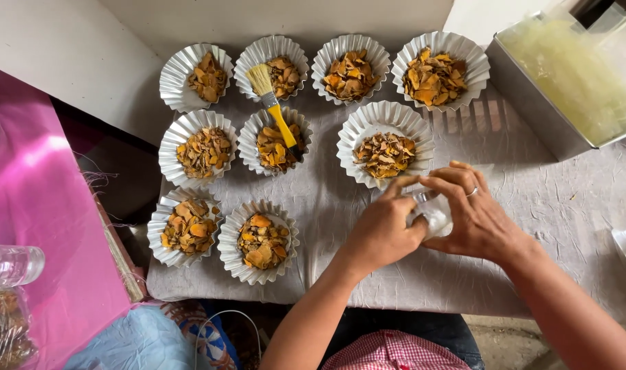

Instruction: Applying a coating to dried tea ingredients using a brush and then placing them into small plastic bags for packaging.

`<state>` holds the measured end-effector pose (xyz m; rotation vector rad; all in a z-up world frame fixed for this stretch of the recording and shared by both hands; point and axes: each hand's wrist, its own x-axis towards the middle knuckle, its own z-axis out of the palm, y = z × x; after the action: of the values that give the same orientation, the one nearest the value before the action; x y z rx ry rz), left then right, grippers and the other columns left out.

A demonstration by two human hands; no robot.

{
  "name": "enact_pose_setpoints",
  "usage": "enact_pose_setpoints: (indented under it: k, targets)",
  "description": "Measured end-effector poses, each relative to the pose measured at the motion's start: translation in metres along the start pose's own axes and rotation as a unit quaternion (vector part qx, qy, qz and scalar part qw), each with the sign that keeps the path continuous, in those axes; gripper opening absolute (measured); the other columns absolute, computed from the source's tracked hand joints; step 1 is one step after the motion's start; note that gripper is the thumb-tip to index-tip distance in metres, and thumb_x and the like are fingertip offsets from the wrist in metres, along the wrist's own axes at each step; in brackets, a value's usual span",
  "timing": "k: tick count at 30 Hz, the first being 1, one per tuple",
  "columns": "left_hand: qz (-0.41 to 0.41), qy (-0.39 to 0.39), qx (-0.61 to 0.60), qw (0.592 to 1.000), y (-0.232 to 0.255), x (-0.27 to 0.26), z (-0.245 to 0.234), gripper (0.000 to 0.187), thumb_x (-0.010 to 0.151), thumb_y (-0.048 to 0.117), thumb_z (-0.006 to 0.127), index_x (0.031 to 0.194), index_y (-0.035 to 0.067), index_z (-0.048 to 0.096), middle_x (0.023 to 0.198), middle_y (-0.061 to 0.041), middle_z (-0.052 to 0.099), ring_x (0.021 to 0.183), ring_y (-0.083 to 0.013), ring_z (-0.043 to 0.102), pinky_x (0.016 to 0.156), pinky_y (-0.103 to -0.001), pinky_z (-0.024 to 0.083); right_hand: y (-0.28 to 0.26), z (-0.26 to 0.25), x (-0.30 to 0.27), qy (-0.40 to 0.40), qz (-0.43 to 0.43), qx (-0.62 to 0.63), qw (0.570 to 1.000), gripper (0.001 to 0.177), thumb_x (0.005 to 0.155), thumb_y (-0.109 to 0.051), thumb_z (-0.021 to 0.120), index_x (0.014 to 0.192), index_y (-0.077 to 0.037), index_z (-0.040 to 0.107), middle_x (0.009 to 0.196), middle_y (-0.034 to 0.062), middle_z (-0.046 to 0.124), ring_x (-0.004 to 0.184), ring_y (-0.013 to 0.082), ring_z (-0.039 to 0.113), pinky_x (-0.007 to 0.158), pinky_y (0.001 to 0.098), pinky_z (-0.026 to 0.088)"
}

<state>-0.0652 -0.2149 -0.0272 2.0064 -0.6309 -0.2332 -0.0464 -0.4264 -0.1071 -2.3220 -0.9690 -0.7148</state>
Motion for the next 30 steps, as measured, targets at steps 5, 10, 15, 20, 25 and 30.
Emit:
enact_pose_setpoints:
  k: [5,10,15,20,25,30]
  targets:
    - [0.062,0.130,-0.033,0.989,-0.017,0.006,-0.003,0.041,0.107,0.038,0.045,0.135,0.009,0.055,0.135,-0.016,0.060,0.104,-0.0228,0.068,0.087,-0.035,0.063,0.028,-0.031,0.029,-0.054,0.030,0.090,0.994,0.092,0.075,-0.038,0.078,0.145,-0.002,0.030,0.138,0.0302,0.045,0.131,0.0444,0.049,0.122,0.0749,0.023]
    - [0.069,0.138,0.281,0.947,-0.057,0.012,0.015,0.032,0.095,0.022,0.069,0.121,0.004,0.063,0.114,-0.013,0.066,0.106,-0.0308,0.062,0.095,-0.046,0.051,0.039,-0.051,0.061,-0.164,0.160,0.135,0.964,0.098,0.074,-0.042,0.078,0.149,-0.002,0.030,0.150,0.0348,0.036,0.144,0.0484,0.034,0.120,0.0689,0.017]
    - [0.106,0.151,0.366,0.912,-0.060,0.002,0.015,0.010,0.091,-0.005,0.062,0.096,0.002,0.067,0.090,-0.013,0.065,0.089,-0.0320,0.060,0.080,-0.043,0.050,0.039,-0.041,0.068,-0.234,0.226,0.173,0.929,0.101,0.073,-0.037,0.080,0.154,-0.010,0.026,0.160,0.0271,0.027,0.150,0.0442,0.024,0.118,0.0617,0.022]
    - [0.060,0.107,0.309,0.943,-0.056,-0.013,0.012,0.020,0.099,0.021,0.066,0.108,0.004,0.069,0.102,-0.015,0.071,0.097,-0.0320,0.065,0.084,-0.045,0.053,0.031,-0.023,0.062,-0.120,0.204,0.253,0.938,0.092,0.076,-0.032,0.077,0.150,-0.010,0.027,0.158,0.0241,0.030,0.158,0.0428,0.018,0.123,0.0632,0.019]
    - [-0.055,0.057,0.297,0.952,-0.041,0.016,-0.017,0.047,0.099,0.021,0.062,0.140,0.004,0.048,0.141,-0.020,0.049,0.126,-0.0419,0.049,0.100,-0.050,0.049,0.033,-0.011,0.056,-0.112,0.157,0.260,0.946,0.098,0.074,-0.034,0.077,0.152,-0.008,0.025,0.159,0.0265,0.029,0.158,0.0457,0.017,0.125,0.0656,0.018]
    - [-0.128,-0.069,0.301,0.943,-0.055,0.050,-0.024,0.081,0.084,0.041,0.078,0.151,0.011,0.044,0.147,-0.023,0.043,0.135,-0.0452,0.045,0.109,-0.055,0.042,0.040,0.003,0.050,-0.090,0.197,0.260,0.941,0.114,0.054,-0.019,0.093,0.152,-0.001,0.036,0.152,0.0267,0.040,0.150,0.0536,0.024,0.117,0.0720,0.019]
